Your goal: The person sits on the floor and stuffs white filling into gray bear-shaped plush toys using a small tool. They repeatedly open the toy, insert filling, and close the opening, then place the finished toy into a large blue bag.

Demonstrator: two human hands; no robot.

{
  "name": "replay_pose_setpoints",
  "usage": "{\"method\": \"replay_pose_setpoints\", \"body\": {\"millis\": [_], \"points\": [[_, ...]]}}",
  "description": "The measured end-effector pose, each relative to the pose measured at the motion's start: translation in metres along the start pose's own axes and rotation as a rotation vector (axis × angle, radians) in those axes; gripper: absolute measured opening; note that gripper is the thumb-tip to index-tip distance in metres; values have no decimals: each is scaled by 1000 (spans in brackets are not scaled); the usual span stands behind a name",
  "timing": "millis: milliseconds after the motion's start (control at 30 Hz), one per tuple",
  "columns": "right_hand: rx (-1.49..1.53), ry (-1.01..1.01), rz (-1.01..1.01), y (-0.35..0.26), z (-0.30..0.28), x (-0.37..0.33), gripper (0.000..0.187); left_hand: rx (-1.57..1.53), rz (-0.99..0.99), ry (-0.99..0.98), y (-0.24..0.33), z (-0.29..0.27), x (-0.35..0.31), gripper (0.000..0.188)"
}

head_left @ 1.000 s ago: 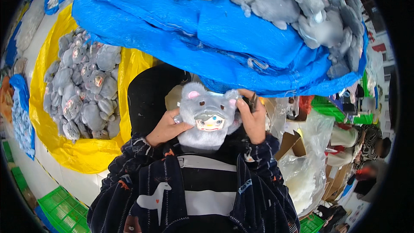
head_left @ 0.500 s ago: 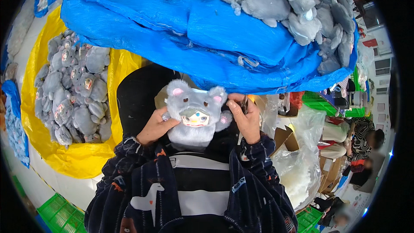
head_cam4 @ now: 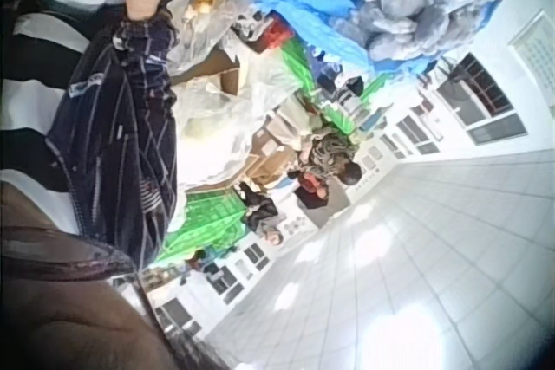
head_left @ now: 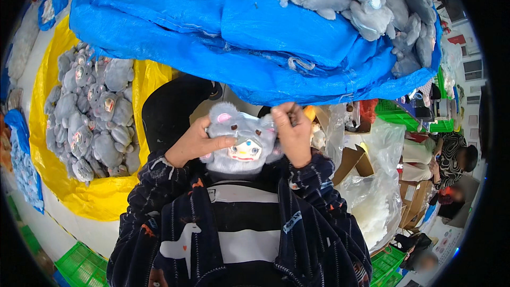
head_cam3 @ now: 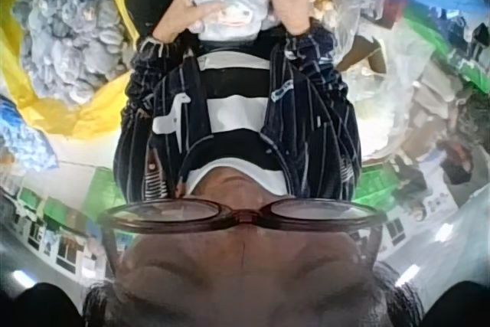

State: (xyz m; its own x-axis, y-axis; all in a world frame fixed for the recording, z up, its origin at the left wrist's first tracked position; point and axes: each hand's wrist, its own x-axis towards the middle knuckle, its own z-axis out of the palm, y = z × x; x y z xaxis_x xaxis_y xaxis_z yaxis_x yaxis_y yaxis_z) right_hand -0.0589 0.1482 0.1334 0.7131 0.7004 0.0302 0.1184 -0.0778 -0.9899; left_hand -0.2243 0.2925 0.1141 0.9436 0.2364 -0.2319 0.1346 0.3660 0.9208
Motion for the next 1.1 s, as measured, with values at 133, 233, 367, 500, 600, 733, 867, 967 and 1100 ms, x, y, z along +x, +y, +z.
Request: {"method": "replay_pose_setpoints", "body": {"millis": [133, 233, 367, 500, 600, 733, 867, 967, 1100], "points": [[-156, -129, -105, -8, -32, -1, 18, -105, -54, 156, -28, -4, -2, 41], [-432, -177, -303, -15, -40, -8, 23, -160, -53, 209, -36, -5, -1, 38], [-619, -110, -418, -10, -37, -14, 29, -200, -50, 209, -41, -6, 1, 37], [-655, -82, -454, -5, -38, -13, 29, -213, -42, 229, -43, -7, -1, 36], [-663, -71, -468, -3, -39, -12, 29, -233, -42, 220, -43, -7, -1, 36], [-637, -80, -479, 0, -36, -11, 30, -207, -68, 202, -42, -7, 1, 36], [-669, -82, -539, -1, -37, -6, 30, -209, -77, 205, -36, -1, 2, 36], [-714, -116, -540, -3, -43, -5, 31, -223, -80, 208, -36, -1, 1, 36], [-584, -161, -438, -4, -38, -7, 28, -191, -114, 175, -34, 0, 4, 35]]}}
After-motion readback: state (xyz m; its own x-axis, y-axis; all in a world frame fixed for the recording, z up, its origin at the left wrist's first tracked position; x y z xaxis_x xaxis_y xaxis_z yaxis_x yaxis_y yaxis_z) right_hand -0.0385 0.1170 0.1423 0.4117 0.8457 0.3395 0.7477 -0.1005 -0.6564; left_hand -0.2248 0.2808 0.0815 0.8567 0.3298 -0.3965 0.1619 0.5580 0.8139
